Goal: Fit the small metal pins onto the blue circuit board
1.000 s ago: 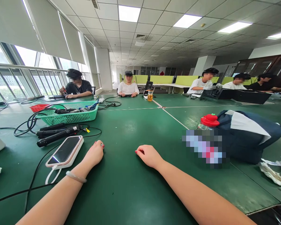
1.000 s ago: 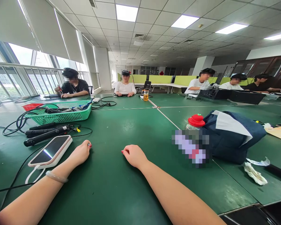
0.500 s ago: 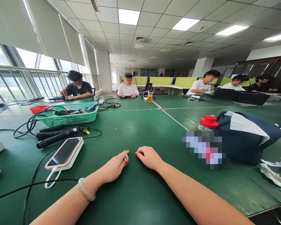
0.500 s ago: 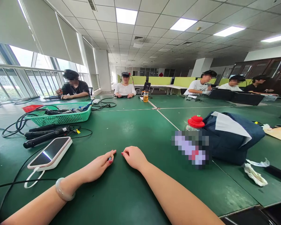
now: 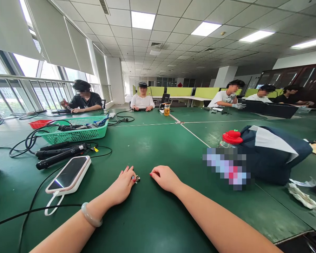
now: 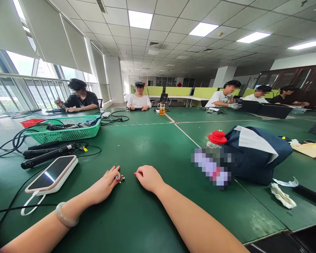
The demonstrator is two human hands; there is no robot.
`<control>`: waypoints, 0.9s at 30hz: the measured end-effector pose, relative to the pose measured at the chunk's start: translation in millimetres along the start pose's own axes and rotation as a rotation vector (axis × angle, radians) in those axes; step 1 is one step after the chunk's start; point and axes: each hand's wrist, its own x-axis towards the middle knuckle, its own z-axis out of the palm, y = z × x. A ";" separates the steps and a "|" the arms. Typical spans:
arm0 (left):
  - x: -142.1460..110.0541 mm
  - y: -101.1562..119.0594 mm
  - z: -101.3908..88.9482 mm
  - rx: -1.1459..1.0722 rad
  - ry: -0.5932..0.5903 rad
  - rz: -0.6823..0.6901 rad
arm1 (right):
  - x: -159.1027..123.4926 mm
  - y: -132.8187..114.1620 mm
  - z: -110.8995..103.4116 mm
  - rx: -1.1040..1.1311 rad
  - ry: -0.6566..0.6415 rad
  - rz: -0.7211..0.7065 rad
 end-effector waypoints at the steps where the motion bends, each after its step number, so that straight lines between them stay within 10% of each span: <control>1: -0.9 1.2 -0.1 -0.018 -0.017 0.020 | -0.1 0.5 0.4 0.001 0.000 -0.002; 8: -16.8 29.6 -8.4 -0.175 -0.081 0.178 | 0.4 4.7 3.7 -0.006 0.004 -0.019; 27: -35.5 46.4 -3.2 -0.050 -0.256 0.033 | 0.4 2.0 2.3 -0.012 -0.007 -0.018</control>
